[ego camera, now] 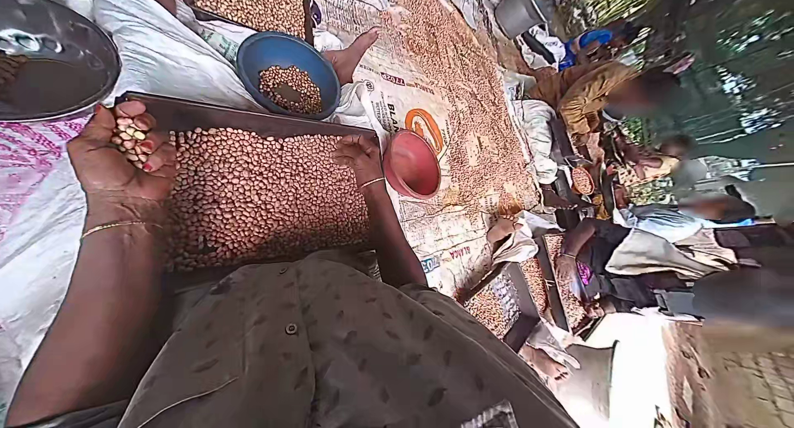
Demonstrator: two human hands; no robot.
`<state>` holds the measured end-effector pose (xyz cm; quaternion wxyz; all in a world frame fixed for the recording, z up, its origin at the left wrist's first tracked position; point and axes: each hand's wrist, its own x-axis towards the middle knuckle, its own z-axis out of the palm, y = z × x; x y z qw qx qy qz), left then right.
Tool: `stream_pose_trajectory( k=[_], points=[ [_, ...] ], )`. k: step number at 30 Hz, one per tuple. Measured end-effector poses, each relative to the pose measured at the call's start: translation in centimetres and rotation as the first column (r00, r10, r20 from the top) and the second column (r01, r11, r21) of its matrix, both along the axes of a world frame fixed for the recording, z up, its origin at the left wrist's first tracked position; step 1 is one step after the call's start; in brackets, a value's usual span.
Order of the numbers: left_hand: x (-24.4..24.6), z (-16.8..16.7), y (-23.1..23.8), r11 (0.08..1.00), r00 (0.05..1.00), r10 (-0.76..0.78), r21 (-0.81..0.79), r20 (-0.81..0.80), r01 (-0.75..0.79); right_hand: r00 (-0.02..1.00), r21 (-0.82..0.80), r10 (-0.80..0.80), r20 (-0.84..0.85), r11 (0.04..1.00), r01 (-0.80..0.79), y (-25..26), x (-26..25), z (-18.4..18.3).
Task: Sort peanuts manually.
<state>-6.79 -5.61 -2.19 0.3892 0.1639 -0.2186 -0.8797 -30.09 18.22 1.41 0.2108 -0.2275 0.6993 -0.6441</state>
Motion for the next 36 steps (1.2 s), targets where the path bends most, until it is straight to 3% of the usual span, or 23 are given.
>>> stream_pose_trajectory(
  k=[3, 6, 9, 11, 14, 21, 27, 31, 32, 33, 34, 36],
  points=[
    [-0.1, -1.0, -0.5, 1.000, 0.999, -0.007, 0.000, -0.041, 0.007, 0.999, 0.136, -0.011, -0.051, 0.990, 0.018, 2.7, -0.9, -0.5],
    [-0.1, -1.0, -0.5, 1.000, 1.000, 0.000, -0.012, -0.007, 0.000, 0.968, 0.314, 0.185, -0.170, 0.941, -0.125, 3.1, 0.1, -1.2],
    [-0.1, -0.8, -0.2, 0.998, 0.999, -0.011, -0.057, 0.033, 0.013, 0.826, 0.705, 0.438, -0.356, 0.705, -0.070, 2.1, 1.2, -1.7],
    [-0.1, 0.0, 0.3, 0.997, 0.996, 0.000, -0.072, 0.088, 0.006, 0.809, 0.816, 0.470, -0.354, 0.578, 0.021, 1.4, 2.4, -1.2],
    [0.0, 0.8, 0.8, 0.998, 0.991, 0.014, -0.061, 0.134, -0.006, 0.816, 0.851, 0.460, -0.351, 0.521, 0.073, 1.3, 3.5, -0.8],
    [-0.2, 0.5, 0.7, 0.999, 0.992, 0.043, -0.037, 0.119, -0.039, 0.734, 0.825, 0.514, -0.445, 0.553, 0.113, 1.7, 3.5, -1.6],
    [-0.1, 0.9, 1.1, 0.998, 0.982, 0.053, -0.043, 0.182, -0.046, 0.686, 0.876, 0.607, -0.401, 0.474, 0.093, 1.2, 4.2, -0.3],
    [-0.1, 0.8, 1.0, 0.999, 0.988, 0.050, -0.025, 0.144, -0.047, 0.651, 0.931, 0.703, -0.287, 0.365, 0.018, 0.2, 3.0, 0.6],
    [-0.2, 0.8, 1.0, 0.999, 0.988, 0.048, -0.030, 0.146, -0.044, 0.637, 0.932, 0.721, -0.275, 0.362, -0.007, -0.3, 2.1, 1.1],
    [-0.2, 0.8, 1.0, 0.999, 0.988, 0.046, -0.035, 0.149, -0.042, 0.634, 0.905, 0.705, -0.317, 0.425, -0.020, -0.7, 1.2, 1.8],
    [-0.2, 0.7, 0.9, 0.999, 0.988, 0.043, -0.037, 0.150, -0.038, 0.649, 0.831, 0.638, -0.416, 0.556, -0.014, -1.0, 0.2, 2.7],
    [-0.2, 0.5, 0.8, 0.999, 0.987, 0.034, -0.044, 0.155, -0.028, 0.697, 0.532, 0.327, -0.638, 0.842, 0.093, -2.2, -1.9, 3.8]
  ],
)
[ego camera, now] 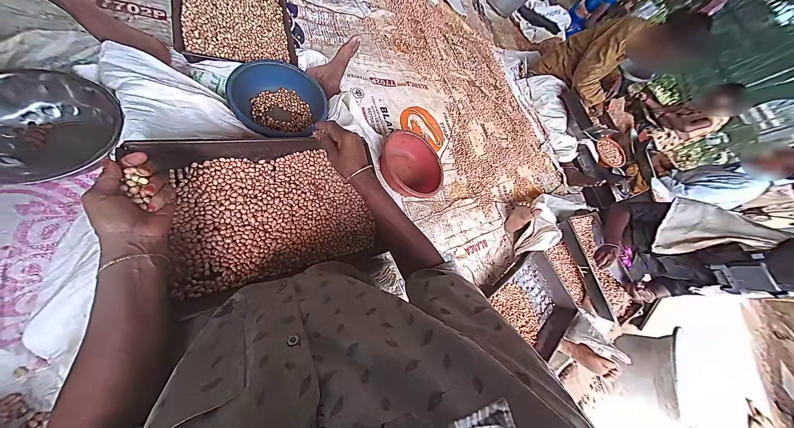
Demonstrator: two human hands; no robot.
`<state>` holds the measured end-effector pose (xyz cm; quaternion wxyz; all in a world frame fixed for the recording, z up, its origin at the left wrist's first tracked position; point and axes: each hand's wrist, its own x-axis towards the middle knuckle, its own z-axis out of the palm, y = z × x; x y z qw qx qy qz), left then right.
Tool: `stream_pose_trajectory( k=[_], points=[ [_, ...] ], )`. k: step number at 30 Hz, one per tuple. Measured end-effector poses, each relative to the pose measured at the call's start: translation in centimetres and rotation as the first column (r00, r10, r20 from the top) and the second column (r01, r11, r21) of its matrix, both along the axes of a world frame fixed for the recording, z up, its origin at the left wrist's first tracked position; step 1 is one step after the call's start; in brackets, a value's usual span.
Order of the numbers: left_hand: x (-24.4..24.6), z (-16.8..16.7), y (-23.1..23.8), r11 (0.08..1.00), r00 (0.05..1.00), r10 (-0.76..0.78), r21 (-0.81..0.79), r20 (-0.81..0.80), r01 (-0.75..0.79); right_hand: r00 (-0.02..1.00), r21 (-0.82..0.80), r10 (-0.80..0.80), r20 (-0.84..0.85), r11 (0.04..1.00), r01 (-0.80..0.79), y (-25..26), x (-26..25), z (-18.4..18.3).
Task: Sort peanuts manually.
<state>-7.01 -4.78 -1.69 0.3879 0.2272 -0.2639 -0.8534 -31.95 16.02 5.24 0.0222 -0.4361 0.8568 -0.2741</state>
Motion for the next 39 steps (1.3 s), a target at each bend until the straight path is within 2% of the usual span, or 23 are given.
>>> stream_pose_trajectory(
  k=[1, 2, 4, 5, 6, 7, 9, 10, 11, 13, 15, 16, 18, 21, 24, 27, 31, 35, 39],
  points=[
    [-0.1, 0.0, 0.1, 1.000, 1.000, -0.011, -0.008, 0.015, 0.011, 0.997, -0.105, -0.073, -0.002, 0.992, 0.072, -0.7, -0.9, 0.6],
    [-0.1, 0.0, 0.1, 0.999, 0.998, -0.032, -0.025, 0.049, 0.034, 0.991, -0.105, -0.133, 0.006, 0.985, 0.133, -1.2, -1.4, 1.3],
    [-0.3, -0.3, 0.5, 0.990, 0.982, -0.119, -0.056, 0.146, 0.129, 0.987, 0.046, -0.146, 0.061, 0.989, 0.143, -1.7, -0.8, 2.2],
    [-0.4, -0.3, 1.0, 0.977, 0.961, -0.188, -0.057, 0.205, 0.203, 0.989, 0.112, -0.090, 0.118, 0.991, 0.076, -1.8, 0.2, 2.1],
    [-0.7, -0.3, 1.6, 0.958, 0.927, -0.265, -0.039, 0.264, 0.285, 0.982, 0.112, 0.000, 0.188, 0.993, -0.021, -1.9, 1.3, 1.5],
    [-1.0, 0.0, 2.3, 0.927, 0.883, -0.351, -0.022, 0.311, 0.375, 0.955, 0.039, 0.121, 0.271, 0.990, -0.137, -1.9, 2.6, 0.6],
    [-1.6, 0.4, 3.7, 0.850, 0.789, -0.498, 0.019, 0.360, 0.527, 0.821, -0.200, 0.375, 0.430, 0.926, -0.319, -1.9, 5.6, -0.3],
    [-1.8, 0.4, 4.5, 0.805, 0.737, -0.559, 0.036, 0.380, 0.592, 0.776, -0.277, 0.454, 0.438, 0.889, -0.364, -1.7, 6.8, -0.3],
    [-2.0, 0.3, 5.1, 0.760, 0.687, -0.609, 0.043, 0.396, 0.649, 0.780, -0.315, 0.489, 0.392, 0.867, -0.385, -1.5, 7.5, -0.1],
    [-2.3, -0.2, 5.7, 0.673, 0.615, -0.694, 0.035, 0.375, 0.739, 0.892, -0.290, 0.396, 0.219, 0.899, -0.328, -1.0, 6.4, -0.2],
    [-2.4, -0.6, 5.9, 0.616, 0.568, -0.747, 0.039, 0.346, 0.787, 0.992, -0.170, 0.117, 0.048, 0.980, -0.107, 0.0, 3.6, -0.8],
    [-2.5, -0.5, 5.8, 0.613, 0.560, -0.751, 0.055, 0.351, 0.788, 1.000, -0.043, -0.026, -0.002, 0.999, 0.026, 0.7, 2.1, -0.8],
    [-2.6, -0.5, 5.8, 0.654, 0.577, -0.722, 0.104, 0.382, 0.750, 0.979, 0.220, -0.202, -0.021, 0.954, 0.202, 2.0, -0.3, -0.7],
    [-2.8, -0.7, 5.4, 0.729, 0.650, -0.666, 0.135, 0.367, 0.671, 0.964, 0.409, -0.264, -0.032, 0.877, 0.253, 3.1, -2.1, -2.4],
    [-2.9, -0.8, 4.9, 0.777, 0.707, -0.624, 0.160, 0.333, 0.609, 0.961, 0.404, -0.269, -0.060, 0.874, 0.270, 2.7, -2.2, -4.3],
    [-2.8, -0.8, 4.6, 0.833, 0.768, -0.552, 0.198, 0.325, 0.516, 0.959, 0.409, -0.275, -0.076, 0.868, 0.281, 2.5, -1.8, -4.3],
    [-3.2, 1.9, 5.5, 0.864, 0.801, -0.503, 0.198, 0.325, 0.462, 0.962, 0.363, -0.251, -0.107, 0.891, 0.272, 2.9, -1.6, -4.8],
    [-5.1, 4.7, 7.3, 0.852, 0.819, -0.523, 0.137, 0.236, 0.505, 0.968, 0.296, -0.209, -0.136, 0.924, 0.241, 3.3, -1.6, -5.5],
    [-8.5, 4.9, 8.0, 0.810, 0.778, -0.584, 0.109, 0.231, 0.576, 0.964, 0.277, -0.216, -0.153, 0.927, 0.251, 3.4, -1.5, -5.7]
  ],
)
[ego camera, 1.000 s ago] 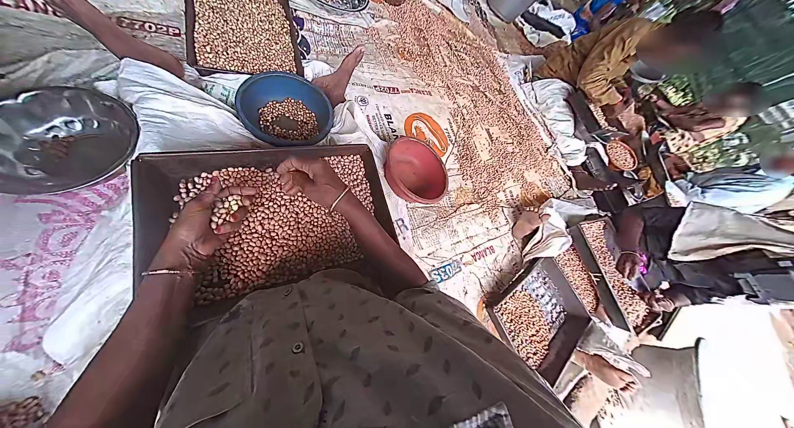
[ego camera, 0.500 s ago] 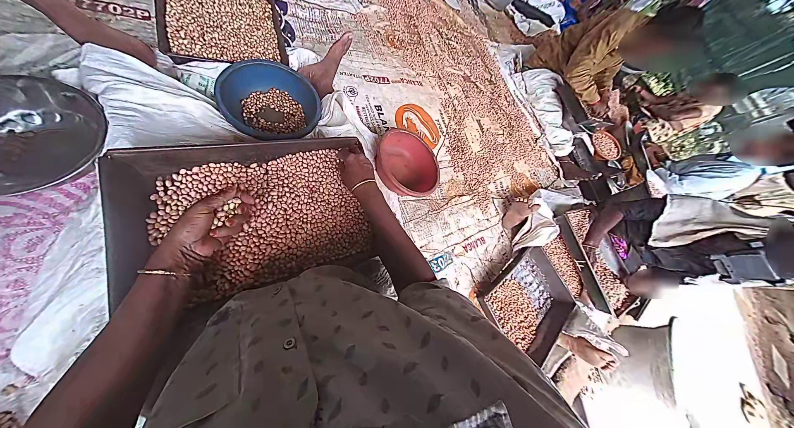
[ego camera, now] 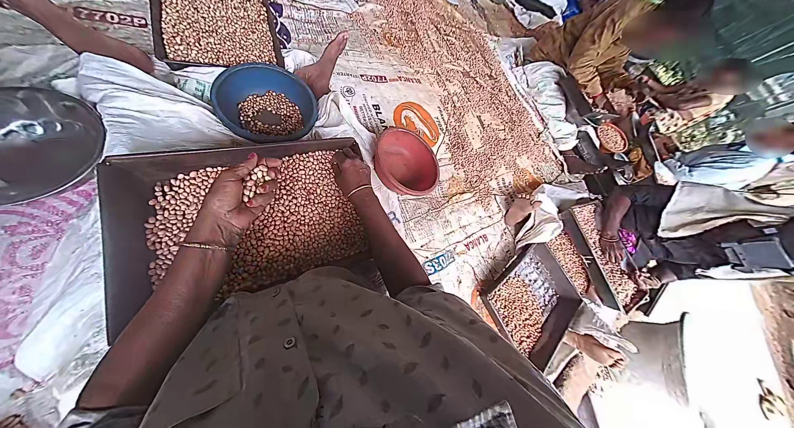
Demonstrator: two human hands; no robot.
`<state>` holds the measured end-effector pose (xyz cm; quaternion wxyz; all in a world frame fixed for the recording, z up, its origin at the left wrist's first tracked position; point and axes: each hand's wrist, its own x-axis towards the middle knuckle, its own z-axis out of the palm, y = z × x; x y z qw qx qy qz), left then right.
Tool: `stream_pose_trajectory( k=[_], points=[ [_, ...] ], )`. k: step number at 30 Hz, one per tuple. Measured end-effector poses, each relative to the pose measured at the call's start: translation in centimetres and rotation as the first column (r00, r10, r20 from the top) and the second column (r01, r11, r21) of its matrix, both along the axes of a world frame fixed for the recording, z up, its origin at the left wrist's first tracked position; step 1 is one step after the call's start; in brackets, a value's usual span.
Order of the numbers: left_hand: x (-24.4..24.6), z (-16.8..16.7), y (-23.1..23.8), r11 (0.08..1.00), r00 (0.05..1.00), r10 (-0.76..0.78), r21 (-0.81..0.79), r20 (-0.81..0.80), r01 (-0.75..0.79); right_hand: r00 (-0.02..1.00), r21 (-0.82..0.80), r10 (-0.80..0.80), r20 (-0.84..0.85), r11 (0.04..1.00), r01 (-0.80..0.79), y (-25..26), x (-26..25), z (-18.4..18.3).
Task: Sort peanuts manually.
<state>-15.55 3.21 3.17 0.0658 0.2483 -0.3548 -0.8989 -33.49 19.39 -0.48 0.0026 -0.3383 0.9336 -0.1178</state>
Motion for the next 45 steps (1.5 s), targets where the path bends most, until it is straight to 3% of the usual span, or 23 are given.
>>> stream_pose_trajectory(
  k=[2, 4, 6, 8, 10, 13, 16, 19, 22, 23, 26, 30, 34, 37, 39, 41, 42, 45],
  points=[
    [-1.0, -1.2, 0.4, 1.000, 0.998, -0.028, 0.000, 0.059, 0.028, 1.000, -0.049, 0.010, -0.001, 0.999, -0.010, 0.3, 0.1, 0.1],
    [-1.0, -2.4, 1.1, 0.998, 0.992, -0.058, -0.020, 0.114, 0.061, 0.995, -0.221, 0.093, 0.038, 0.972, -0.082, 0.8, 0.5, 0.8],
    [-0.9, -3.3, 1.5, 0.993, 0.985, -0.104, -0.032, 0.139, 0.110, 0.948, -0.483, 0.293, 0.126, 0.853, -0.199, 0.8, 1.5, 2.3],
    [-0.6, -3.9, 1.7, 0.987, 0.979, -0.154, -0.021, 0.133, 0.158, 0.857, -0.612, 0.462, 0.230, 0.753, -0.242, 0.2, 2.8, 3.5],
    [-0.6, -4.0, 1.3, 0.986, 0.982, -0.164, 0.014, 0.095, 0.164, 0.879, -0.564, 0.423, 0.220, 0.791, -0.239, -0.8, 2.2, 3.2],
    [-0.5, -3.5, 0.5, 0.997, 0.997, -0.060, 0.056, 0.054, 0.057, 0.938, -0.422, 0.254, 0.236, 0.896, -0.137, -1.9, -0.5, 0.3],
    [0.0, -3.3, -1.5, 0.992, 0.995, 0.092, 0.084, -0.025, -0.090, 0.909, -0.474, 0.287, 0.302, 0.873, -0.118, -2.8, -0.4, -1.2],
    [0.7, -3.3, -3.3, 0.968, 0.968, 0.235, 0.108, -0.086, -0.225, 0.674, -0.628, 0.504, 0.540, 0.774, -0.075, -3.1, 1.4, -1.3],
    [1.2, -3.3, -4.7, 0.946, 0.941, 0.318, 0.099, -0.116, -0.308, 0.423, -0.714, 0.675, 0.605, 0.695, -0.087, -2.7, 2.9, -0.3],
    [1.4, -3.4, -5.2, 0.940, 0.933, 0.337, 0.099, -0.126, -0.327, 0.423, -0.699, 0.658, 0.623, 0.711, -0.075, -2.4, 3.3, 0.1],
    [2.0, -3.5, -6.2, 0.914, 0.907, 0.402, 0.122, -0.128, -0.388, 0.591, -0.572, 0.408, 0.696, 0.813, 0.112, -1.3, 3.3, 0.3],
    [2.2, -3.7, -7.2, 0.888, 0.879, 0.454, 0.156, -0.145, -0.432, 0.695, -0.593, 0.328, 0.639, 0.786, 0.174, 0.6, 3.4, 1.0],
    [2.1, -3.3, -7.3, 0.881, 0.866, 0.470, 0.156, -0.171, -0.447, 0.659, -0.618, 0.447, 0.605, 0.785, 0.035, 0.1, 6.7, 1.4],
    [2.3, -3.6, -7.4, 0.875, 0.860, 0.481, 0.159, -0.170, -0.457, 0.667, -0.581, 0.550, 0.502, 0.786, -0.211, -1.2, 9.3, 1.6],
    [2.4, -3.7, -7.7, 0.874, 0.860, 0.482, 0.156, -0.166, -0.460, 0.695, -0.464, 0.597, 0.401, 0.786, -0.408, -1.7, 10.4, 1.7],
    [2.5, -3.5, -7.8, 0.870, 0.855, 0.490, 0.161, -0.167, -0.467, 0.751, -0.239, 0.586, 0.305, 0.810, -0.536, -1.8, 10.8, 1.3],
    [2.5, -3.4, -7.9, 0.869, 0.855, 0.492, 0.164, -0.167, -0.468, 0.777, -0.157, 0.568, 0.271, 0.823, -0.546, -1.7, 10.8, 0.8],
    [2.5, -3.2, -7.9, 0.868, 0.855, 0.492, 0.161, -0.165, -0.469, 0.831, -0.112, 0.524, 0.188, 0.852, -0.512, -1.0, 11.0, -0.8]
  ],
)
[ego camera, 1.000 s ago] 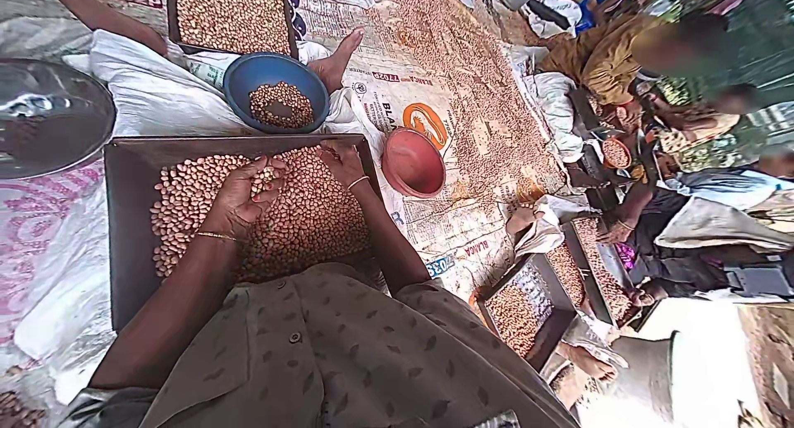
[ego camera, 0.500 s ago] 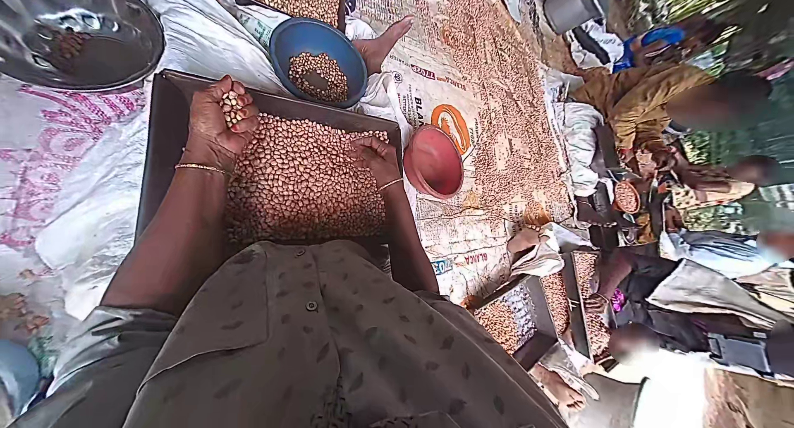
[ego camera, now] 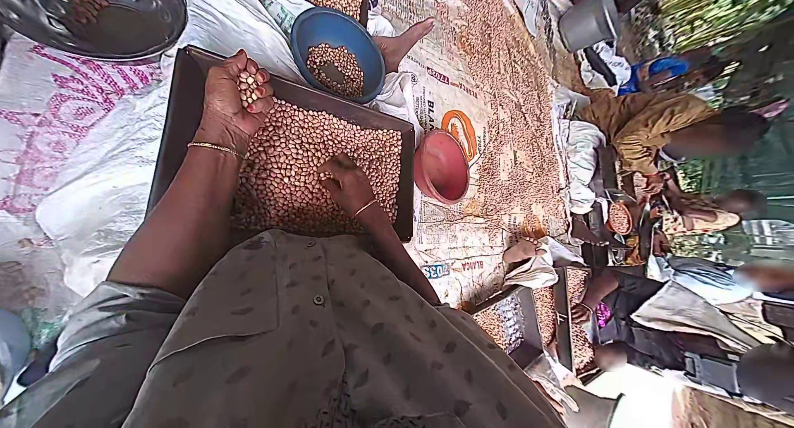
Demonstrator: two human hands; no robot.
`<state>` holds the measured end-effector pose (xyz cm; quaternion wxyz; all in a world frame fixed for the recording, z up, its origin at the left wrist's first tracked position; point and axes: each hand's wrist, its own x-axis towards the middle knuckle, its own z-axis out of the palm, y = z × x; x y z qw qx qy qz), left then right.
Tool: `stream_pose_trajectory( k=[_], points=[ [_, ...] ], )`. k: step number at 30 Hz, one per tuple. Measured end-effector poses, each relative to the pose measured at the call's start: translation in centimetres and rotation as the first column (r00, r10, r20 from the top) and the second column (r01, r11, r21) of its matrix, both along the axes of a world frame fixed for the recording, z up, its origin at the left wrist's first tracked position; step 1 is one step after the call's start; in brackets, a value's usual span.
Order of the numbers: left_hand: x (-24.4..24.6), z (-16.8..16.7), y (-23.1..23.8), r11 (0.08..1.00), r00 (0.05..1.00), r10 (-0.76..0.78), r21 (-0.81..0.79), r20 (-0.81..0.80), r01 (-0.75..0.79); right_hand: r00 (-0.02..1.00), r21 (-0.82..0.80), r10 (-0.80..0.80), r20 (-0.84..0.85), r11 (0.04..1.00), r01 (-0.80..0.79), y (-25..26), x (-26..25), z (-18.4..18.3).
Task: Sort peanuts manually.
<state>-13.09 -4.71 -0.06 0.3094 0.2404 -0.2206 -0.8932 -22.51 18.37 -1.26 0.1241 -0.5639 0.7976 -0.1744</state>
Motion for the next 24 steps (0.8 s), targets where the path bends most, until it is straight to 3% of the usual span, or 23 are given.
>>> stream_pose_trajectory(
  k=[4, 7, 8, 10, 12, 13, 15, 17, 20, 22, 24],
  points=[
    [0.0, -0.1, 0.0, 1.000, 1.000, -0.006, -0.007, -0.008, 0.006, 0.999, -0.089, -0.025, -0.046, 0.996, 0.021, 0.5, 0.4, -0.8],
    [0.0, -0.1, -0.1, 1.000, 1.000, 0.007, 0.002, -0.010, -0.007, 0.978, -0.200, -0.090, 0.186, 0.971, 0.127, 0.7, -0.2, -0.9],
    [0.0, -0.1, -0.1, 1.000, 1.000, 0.012, 0.006, -0.010, -0.012, 0.926, -0.257, -0.110, 0.360, 0.943, 0.212, 0.7, -0.4, -1.0],
    [0.0, -0.2, -0.1, 1.000, 1.000, 0.020, 0.017, -0.011, -0.020, 0.694, -0.292, -0.079, 0.716, 0.869, 0.400, 0.7, -0.7, -0.6],
    [-0.1, -0.3, -0.1, 1.000, 1.000, 0.019, 0.018, -0.010, -0.018, 0.478, -0.248, 0.020, 0.878, 0.874, 0.418, 0.5, -0.9, 0.0],
    [-0.2, -0.3, -0.1, 1.000, 1.000, 0.016, 0.020, -0.009, -0.016, 0.450, -0.238, 0.052, 0.892, 0.899, 0.368, 0.3, -0.9, 0.2],
    [-0.2, -0.2, -0.1, 0.999, 1.000, 0.012, 0.029, -0.008, -0.012, 0.522, -0.209, 0.049, 0.851, 0.945, 0.253, -0.7, -0.1, 0.7],
    [-0.1, -0.2, -0.1, 0.999, 1.000, 0.016, 0.039, -0.009, -0.016, 0.700, -0.145, -0.012, 0.714, 0.976, 0.165, -1.8, 1.1, 0.8],
    [0.0, -0.1, -0.2, 0.999, 1.000, 0.022, 0.038, -0.007, -0.022, 0.955, 0.005, -0.119, 0.271, 0.992, 0.122, -2.9, 2.5, 0.4],
    [-0.1, -0.1, -0.2, 0.999, 1.000, 0.022, 0.040, -0.011, -0.022, 0.985, 0.072, -0.141, 0.098, 0.988, 0.135, -3.0, 3.3, 0.2],
    [-0.1, 0.0, -0.2, 0.999, 1.000, 0.017, 0.036, -0.010, -0.017, 0.986, 0.028, -0.137, 0.091, 0.990, 0.135, -2.9, 3.3, -0.5]
  ],
)
